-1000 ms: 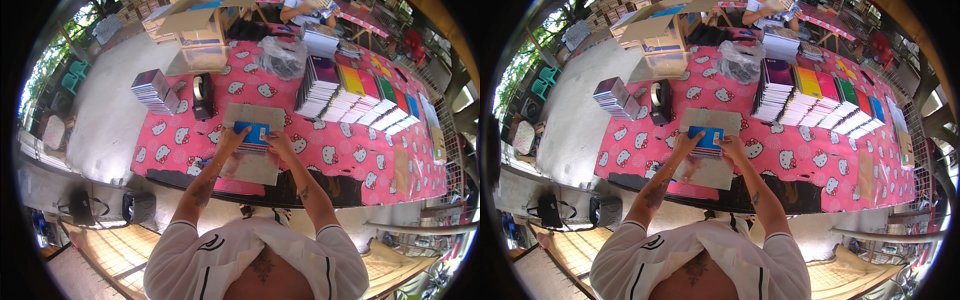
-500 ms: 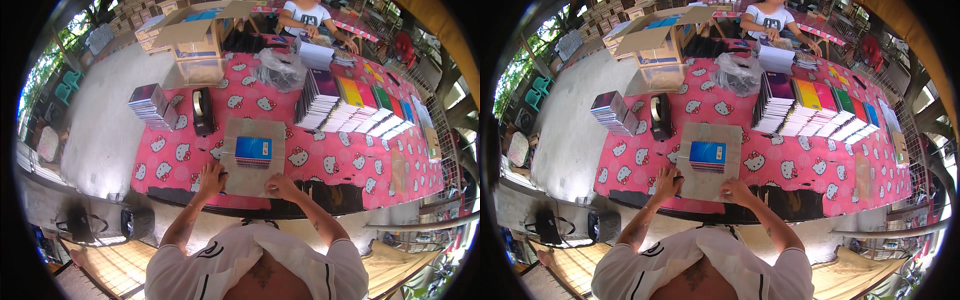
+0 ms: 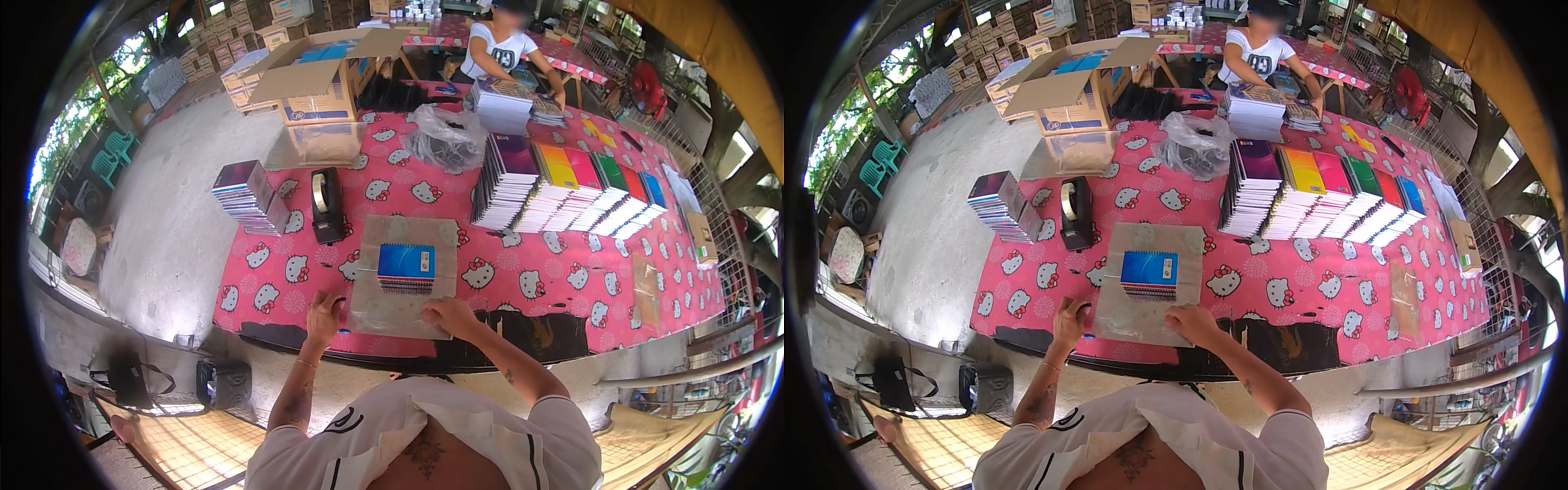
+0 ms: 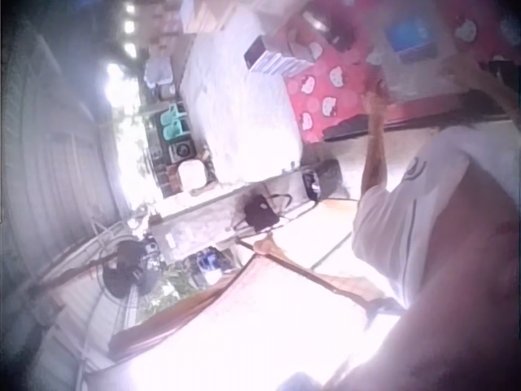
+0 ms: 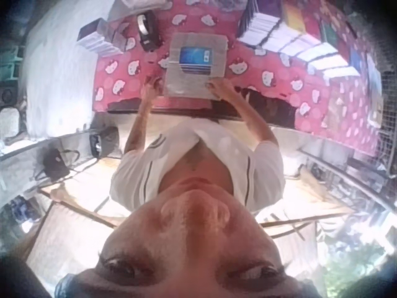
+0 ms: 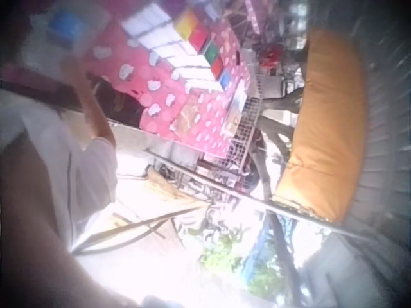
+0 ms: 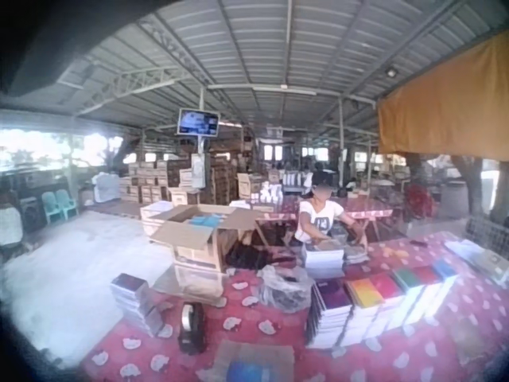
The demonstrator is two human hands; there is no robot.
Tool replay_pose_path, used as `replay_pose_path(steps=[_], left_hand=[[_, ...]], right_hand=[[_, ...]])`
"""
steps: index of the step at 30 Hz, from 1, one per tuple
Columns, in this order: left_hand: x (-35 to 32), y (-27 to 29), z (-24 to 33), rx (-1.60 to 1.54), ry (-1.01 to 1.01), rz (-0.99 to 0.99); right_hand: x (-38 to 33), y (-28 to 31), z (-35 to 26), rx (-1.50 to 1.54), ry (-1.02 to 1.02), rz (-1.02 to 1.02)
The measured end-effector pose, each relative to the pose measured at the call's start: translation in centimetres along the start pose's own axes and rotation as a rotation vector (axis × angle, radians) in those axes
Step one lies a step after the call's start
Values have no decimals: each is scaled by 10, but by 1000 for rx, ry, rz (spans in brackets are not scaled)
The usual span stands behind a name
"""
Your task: The person places small notebooks into plastic bags, seals them, and organizes the packaged items into stacks on a table.
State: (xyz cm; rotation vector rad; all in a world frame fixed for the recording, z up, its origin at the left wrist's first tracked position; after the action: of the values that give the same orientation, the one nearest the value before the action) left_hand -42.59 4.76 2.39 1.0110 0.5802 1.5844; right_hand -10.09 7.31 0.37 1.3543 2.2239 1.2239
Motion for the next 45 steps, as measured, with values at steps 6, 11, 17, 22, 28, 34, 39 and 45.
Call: replay_pose_path(steps=[6, 11, 17, 22, 28, 34, 39, 45], left_hand=[[2, -9, 65, -59, -410, -99], [7, -27, 39, -227, -217, -191], [16, -30, 45, -269, -159, -554], [23, -44, 37, -170, -39, -664], [21, -35, 18, 154, -314, -800], [36, -16, 28, -544, -145, -374], [52, -11, 28, -232, -293, -254], [112, -59, -12, -569, 28, -344]], right_hand=[[5, 5, 1, 58, -62, 90], [16, 12, -12, 156, -101, -3], [3, 7, 5, 117, -27, -90], [5, 0, 4, 47, -50, -29], [-8, -5, -15, -173, -19, 18], [-6, 2, -7, 288, -157, 250], [7, 10, 23, 631, -365, 471], [30, 14, 45, 633, -507, 568]])
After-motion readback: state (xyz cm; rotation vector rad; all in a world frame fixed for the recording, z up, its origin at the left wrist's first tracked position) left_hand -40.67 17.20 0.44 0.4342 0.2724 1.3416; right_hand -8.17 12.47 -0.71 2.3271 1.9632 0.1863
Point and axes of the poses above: each hand's wrist, its own x-axis towards the middle knuckle, its own y-axis out of the back of the hand, z = x × y, the point moved 3 cm from there along x, towards the middle knuckle
